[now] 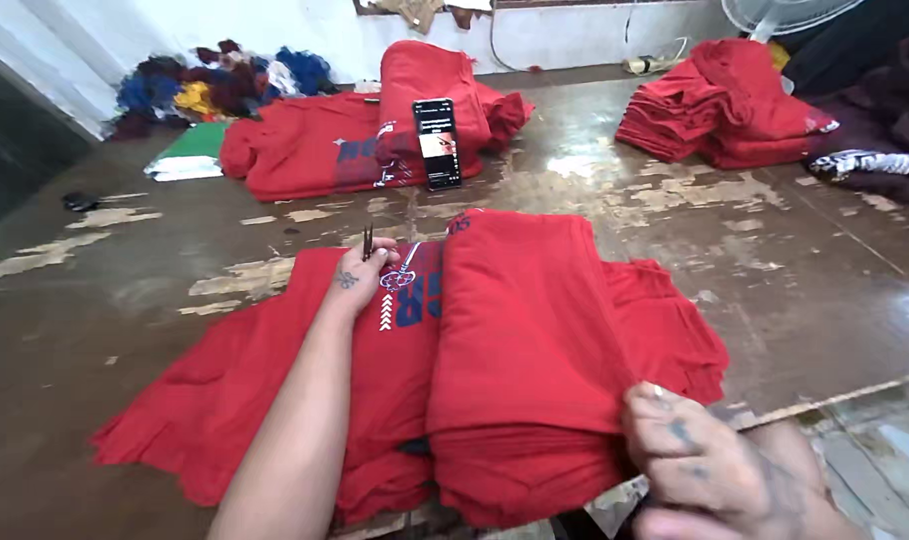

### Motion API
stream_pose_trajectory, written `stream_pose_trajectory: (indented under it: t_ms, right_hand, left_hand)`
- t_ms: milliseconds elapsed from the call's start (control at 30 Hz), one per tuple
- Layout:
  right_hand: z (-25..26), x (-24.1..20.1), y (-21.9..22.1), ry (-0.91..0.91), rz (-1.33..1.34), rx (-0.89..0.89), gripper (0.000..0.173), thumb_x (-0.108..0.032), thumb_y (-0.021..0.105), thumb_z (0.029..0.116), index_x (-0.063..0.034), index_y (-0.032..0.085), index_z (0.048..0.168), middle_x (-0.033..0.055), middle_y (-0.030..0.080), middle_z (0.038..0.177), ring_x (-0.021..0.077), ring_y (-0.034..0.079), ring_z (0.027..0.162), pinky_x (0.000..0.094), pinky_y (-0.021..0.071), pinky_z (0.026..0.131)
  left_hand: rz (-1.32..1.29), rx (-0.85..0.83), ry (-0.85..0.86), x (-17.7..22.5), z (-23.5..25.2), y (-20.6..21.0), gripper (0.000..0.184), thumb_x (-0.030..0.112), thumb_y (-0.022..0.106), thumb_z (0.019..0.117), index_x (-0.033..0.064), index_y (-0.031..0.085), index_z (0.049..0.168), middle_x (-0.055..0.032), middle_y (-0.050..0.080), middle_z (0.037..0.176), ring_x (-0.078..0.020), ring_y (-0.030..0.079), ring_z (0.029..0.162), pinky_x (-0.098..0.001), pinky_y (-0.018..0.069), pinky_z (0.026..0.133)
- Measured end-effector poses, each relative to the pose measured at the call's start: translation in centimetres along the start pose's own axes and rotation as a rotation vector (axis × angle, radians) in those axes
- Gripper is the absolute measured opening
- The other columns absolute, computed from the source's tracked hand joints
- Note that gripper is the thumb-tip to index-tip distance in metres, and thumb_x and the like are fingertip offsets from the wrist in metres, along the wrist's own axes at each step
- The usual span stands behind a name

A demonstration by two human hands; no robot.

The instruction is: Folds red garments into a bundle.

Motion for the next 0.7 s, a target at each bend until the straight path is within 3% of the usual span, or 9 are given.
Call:
stream_pose_trajectory:
  t_ms: [100, 200, 267, 333, 433, 533, 633, 700]
  right_hand:
    - [-5.4, 2.2, -5.0, 0.207, 0.077, 0.329, 0.040, -0.042, 0.054, 0.1054, -0.0156, 0.049, 0.076, -0.0024, 0.053, 0.071, 0.0072, 0.059, 0.071, 0.0237, 0.0507, 0.066]
    - [-6.9, 4.8, -7.1, 0.356, -0.023, 0.439, 0.024, -0.036, 0.056, 0.1050, -0.0145, 0.062, 0.096, -0.0025, 0.065, 0.094, 0.0049, 0.065, 0.092, 0.0234, 0.0552, 0.081]
    - [-6.5, 6.8, -6.5, 0.425, -0.118, 0.387, 0.022, -0.022, 0.058, 0.1013, -0.0105, 0.068, 0.117, 0.0084, 0.068, 0.118, 0.0149, 0.066, 0.111, 0.0314, 0.0559, 0.097]
    - [-5.8, 8.9, -4.6, 0.502, -0.205, 0.272, 0.034, -0.016, 0.062, 0.0959, -0.0067, 0.069, 0.128, 0.0235, 0.060, 0.137, 0.0310, 0.060, 0.127, 0.0423, 0.0506, 0.107]
    - [-4.2, 11.6, -1.5, 0.512, -0.153, 0.138, 0.044, -0.014, 0.062, 0.0932, -0.0114, 0.066, 0.137, 0.0303, 0.045, 0.152, 0.0434, 0.049, 0.139, 0.0522, 0.0437, 0.113]
    - [-3.7, 12.3, -0.7, 0.474, -0.030, 0.168, 0.040, -0.013, 0.057, 0.0959, -0.0131, 0.069, 0.134, 0.0260, 0.049, 0.151, 0.0396, 0.049, 0.140, 0.0520, 0.0406, 0.115]
    - [-4.3, 11.0, -2.4, 0.420, 0.004, 0.375, 0.030, -0.008, 0.052, 0.0970, -0.0049, 0.074, 0.117, 0.0198, 0.065, 0.134, 0.0271, 0.059, 0.131, 0.0392, 0.0457, 0.113]
    - [-3.3, 7.7, -4.0, 0.309, -0.016, 0.440, 0.023, -0.014, 0.052, 0.1004, -0.0067, 0.072, 0.110, 0.0157, 0.068, 0.123, 0.0230, 0.061, 0.125, 0.0374, 0.0476, 0.110]
  left_hand:
    - [0.060, -0.028, -0.016, -0.2, -0.1, 0.2, 0.032, 0.020, 0.039, 0.1112, 0.0079, 0.062, 0.130, -0.0096, 0.072, 0.111, -0.0163, 0.067, 0.105, -0.0424, 0.0511, 0.097]
    - [0.074, -0.014, -0.006, 0.3, -0.4, 0.4, 0.032, 0.019, 0.039, 0.1107, 0.0067, 0.062, 0.129, -0.0111, 0.071, 0.113, -0.0167, 0.067, 0.106, -0.0430, 0.0504, 0.097]
    - [0.093, 0.005, 0.003, 0.7, -0.6, 0.4, 0.032, 0.018, 0.039, 0.1105, 0.0056, 0.062, 0.129, -0.0127, 0.071, 0.113, -0.0177, 0.066, 0.107, -0.0438, 0.0496, 0.098]
    - [0.117, 0.016, 0.029, 0.9, -0.8, 0.4, 0.033, 0.017, 0.038, 0.1101, 0.0039, 0.062, 0.128, -0.0142, 0.070, 0.113, -0.0190, 0.066, 0.107, -0.0449, 0.0490, 0.098]
    - [0.144, 0.032, 0.044, 1.3, -1.2, 0.5, 0.034, 0.016, 0.037, 0.1102, 0.0021, 0.062, 0.128, -0.0157, 0.071, 0.114, -0.0209, 0.066, 0.109, -0.0463, 0.0482, 0.099]
    - [0.132, 0.048, 0.049, 1.3, -1.2, 0.3, 0.033, 0.015, 0.037, 0.1098, 0.0012, 0.062, 0.128, -0.0157, 0.071, 0.114, -0.0201, 0.066, 0.109, -0.0450, 0.0481, 0.099]
    - [0.113, 0.075, 0.055, 0.8, -1.0, 0.2, 0.031, 0.014, 0.039, 0.1096, 0.0024, 0.064, 0.125, -0.0123, 0.072, 0.108, -0.0161, 0.066, 0.103, -0.0420, 0.0500, 0.095]
    - [0.112, 0.081, 0.049, 0.6, -0.7, 0.1, 0.031, 0.013, 0.039, 0.1095, 0.0031, 0.064, 0.124, -0.0114, 0.072, 0.106, -0.0163, 0.067, 0.102, -0.0423, 0.0502, 0.095]
Point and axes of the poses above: each hand's wrist, its own z-axis towards the middle knuckle, its own y-axis out of the palm, x = y × z, the point moved 10 cm from there along z, towards the middle knuckle
